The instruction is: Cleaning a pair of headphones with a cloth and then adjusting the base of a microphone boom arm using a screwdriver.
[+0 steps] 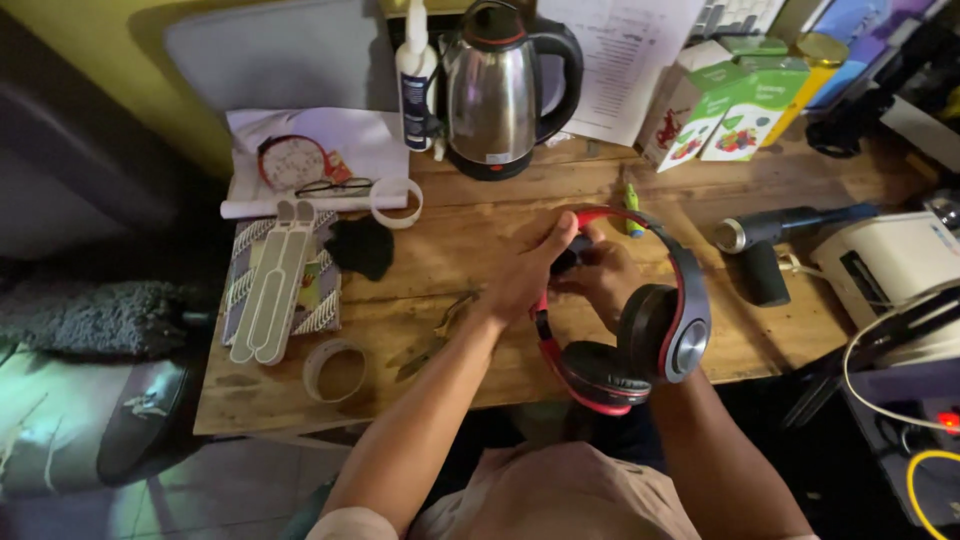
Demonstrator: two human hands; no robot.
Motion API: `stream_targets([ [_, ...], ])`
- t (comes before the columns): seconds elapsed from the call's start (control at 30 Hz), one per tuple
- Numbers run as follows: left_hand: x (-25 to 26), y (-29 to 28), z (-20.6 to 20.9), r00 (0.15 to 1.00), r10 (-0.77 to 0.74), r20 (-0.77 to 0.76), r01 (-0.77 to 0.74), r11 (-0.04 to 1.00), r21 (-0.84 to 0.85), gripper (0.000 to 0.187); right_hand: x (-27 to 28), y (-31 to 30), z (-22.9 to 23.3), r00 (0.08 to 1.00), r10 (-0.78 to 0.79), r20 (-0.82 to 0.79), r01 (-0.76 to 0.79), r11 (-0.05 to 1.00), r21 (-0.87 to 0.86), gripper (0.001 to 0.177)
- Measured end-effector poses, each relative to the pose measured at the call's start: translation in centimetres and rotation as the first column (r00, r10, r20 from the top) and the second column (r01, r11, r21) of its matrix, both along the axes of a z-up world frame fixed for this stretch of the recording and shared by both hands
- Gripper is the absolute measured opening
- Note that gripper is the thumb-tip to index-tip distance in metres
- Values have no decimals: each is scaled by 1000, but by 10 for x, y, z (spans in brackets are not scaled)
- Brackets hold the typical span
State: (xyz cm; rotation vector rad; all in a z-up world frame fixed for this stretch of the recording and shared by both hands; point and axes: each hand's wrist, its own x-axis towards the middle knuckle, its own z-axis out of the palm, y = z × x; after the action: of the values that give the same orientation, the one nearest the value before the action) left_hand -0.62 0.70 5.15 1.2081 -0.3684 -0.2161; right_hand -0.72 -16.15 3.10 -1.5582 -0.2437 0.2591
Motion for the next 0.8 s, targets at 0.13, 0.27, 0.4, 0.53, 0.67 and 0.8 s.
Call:
stream_targets([
  [0.13, -13, 12, 21, 982, -81, -173, 81, 997, -5, 44, -12, -8, -16, 919, 309, -245, -217, 915, 340, 33],
  [0.27, 2, 1, 14, 964, -6, 265, 24, 998, -63, 42, -1, -15, -19, 908, 388, -158, -408, 905, -125, 33],
  [0.4, 8, -3, 11, 987, -79, 137, 78, 997, 12, 33, -8, 10, 30, 994, -15, -107, 36, 980, 198, 52],
  [0.53, 14, -3, 13, 985, -31, 173, 16, 996, 87, 34, 5, -9, 6, 648, 359, 672, 21, 874, -486, 17],
  [0.67, 13, -5, 19, 990, -61, 126, 59, 998, 16, 33, 1, -12, -1, 929, 359, -87, -367, 925, -98, 13],
  [0.8, 22, -12, 9, 949, -100, 300, 93, 995, 37, 32, 1, -5, 30, 984, 157, 82, -151, 985, -80, 19],
])
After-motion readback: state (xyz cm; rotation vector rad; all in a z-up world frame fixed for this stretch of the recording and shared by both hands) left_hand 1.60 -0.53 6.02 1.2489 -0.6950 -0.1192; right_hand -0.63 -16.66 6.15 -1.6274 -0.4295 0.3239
